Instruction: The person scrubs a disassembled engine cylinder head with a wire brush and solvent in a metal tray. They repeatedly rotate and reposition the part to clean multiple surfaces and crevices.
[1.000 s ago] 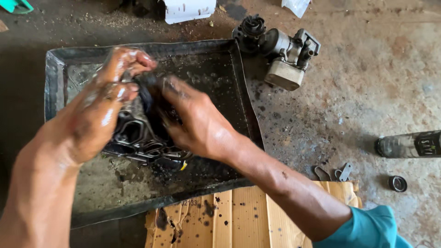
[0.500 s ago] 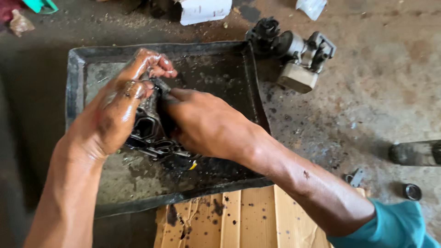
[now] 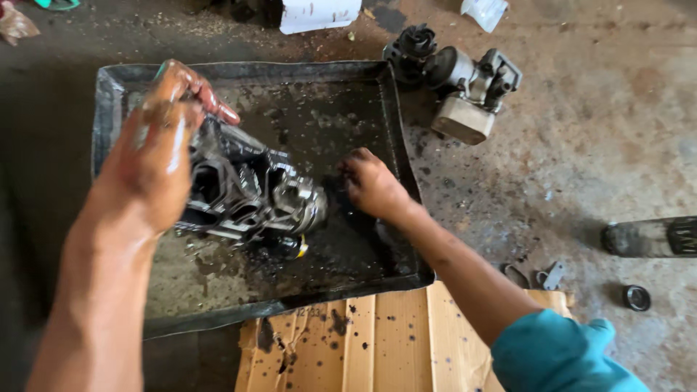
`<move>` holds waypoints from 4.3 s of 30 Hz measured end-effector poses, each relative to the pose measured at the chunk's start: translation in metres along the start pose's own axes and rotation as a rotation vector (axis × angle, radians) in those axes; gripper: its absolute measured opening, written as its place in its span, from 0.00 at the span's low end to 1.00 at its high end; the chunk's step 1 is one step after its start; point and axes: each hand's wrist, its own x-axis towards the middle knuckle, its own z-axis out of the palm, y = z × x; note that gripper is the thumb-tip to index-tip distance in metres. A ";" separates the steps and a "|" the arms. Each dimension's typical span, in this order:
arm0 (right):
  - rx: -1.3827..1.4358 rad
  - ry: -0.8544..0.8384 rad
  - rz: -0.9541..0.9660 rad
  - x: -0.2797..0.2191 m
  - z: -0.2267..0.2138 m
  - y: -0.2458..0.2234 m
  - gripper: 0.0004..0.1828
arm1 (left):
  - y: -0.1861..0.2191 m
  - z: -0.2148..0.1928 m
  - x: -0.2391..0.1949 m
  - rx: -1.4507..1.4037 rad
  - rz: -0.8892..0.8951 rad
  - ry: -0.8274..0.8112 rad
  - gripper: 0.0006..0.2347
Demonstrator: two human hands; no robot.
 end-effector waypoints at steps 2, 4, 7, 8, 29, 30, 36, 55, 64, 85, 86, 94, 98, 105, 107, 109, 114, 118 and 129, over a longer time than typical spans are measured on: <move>-0.112 -0.142 0.027 -0.015 0.039 0.005 0.22 | -0.001 0.002 -0.003 0.946 0.577 0.158 0.15; -0.338 -0.502 -0.048 -0.031 0.058 0.000 0.21 | 0.005 0.006 -0.012 1.031 0.431 0.097 0.17; -0.266 -0.024 -0.012 -0.051 0.053 -0.006 0.35 | 0.003 0.008 -0.012 1.313 0.406 0.043 0.20; -0.265 -0.020 0.022 -0.059 0.049 -0.010 0.33 | 0.001 0.007 -0.016 1.436 0.418 0.020 0.22; 0.730 0.243 -0.047 0.000 0.063 -0.073 0.36 | 0.074 -0.003 0.025 0.048 -0.784 0.150 0.14; 0.712 0.231 0.032 -0.015 0.062 -0.087 0.36 | 0.074 -0.003 0.029 0.064 -0.758 0.171 0.14; 0.856 0.208 0.280 -0.020 0.059 -0.106 0.32 | 0.082 -0.001 0.032 0.031 -0.667 0.223 0.14; 0.575 0.197 0.374 -0.043 0.045 -0.056 0.21 | 0.060 0.025 0.038 0.390 -0.780 0.066 0.41; 0.784 0.351 0.444 -0.032 0.079 -0.170 0.30 | 0.024 0.041 0.044 0.581 -0.871 0.191 0.37; 1.438 0.348 0.774 0.001 0.164 -0.102 0.34 | 0.048 0.035 -0.003 0.504 -0.763 0.193 0.41; 1.712 0.155 1.090 0.020 0.149 -0.083 0.38 | 0.047 0.031 -0.004 0.510 -0.711 0.184 0.41; 0.346 0.069 0.577 0.022 0.069 -0.014 0.19 | 0.035 0.022 -0.003 0.441 -0.777 0.172 0.43; -0.099 0.341 -0.048 -0.028 0.069 -0.020 0.19 | 0.023 0.023 -0.006 0.524 -0.742 0.201 0.41; 0.519 -0.161 0.614 -0.037 0.036 -0.085 0.26 | 0.026 0.021 -0.001 0.507 -0.745 0.210 0.37; 0.868 -0.187 0.802 -0.025 0.022 -0.128 0.26 | 0.032 0.026 0.001 0.540 -0.712 0.228 0.38; 0.749 0.049 0.477 -0.033 0.020 -0.171 0.28 | 0.038 0.027 0.002 0.512 -0.743 0.249 0.38; -0.007 0.250 -0.112 -0.050 0.034 -0.156 0.39 | 0.040 0.030 0.003 0.555 -0.720 0.256 0.38; 0.300 -0.015 0.256 -0.054 0.050 -0.135 0.24 | 0.043 0.032 0.007 0.588 -0.749 0.242 0.39; 0.122 0.089 0.103 -0.082 0.061 -0.054 0.25 | 0.044 0.035 0.015 0.513 -0.783 0.255 0.41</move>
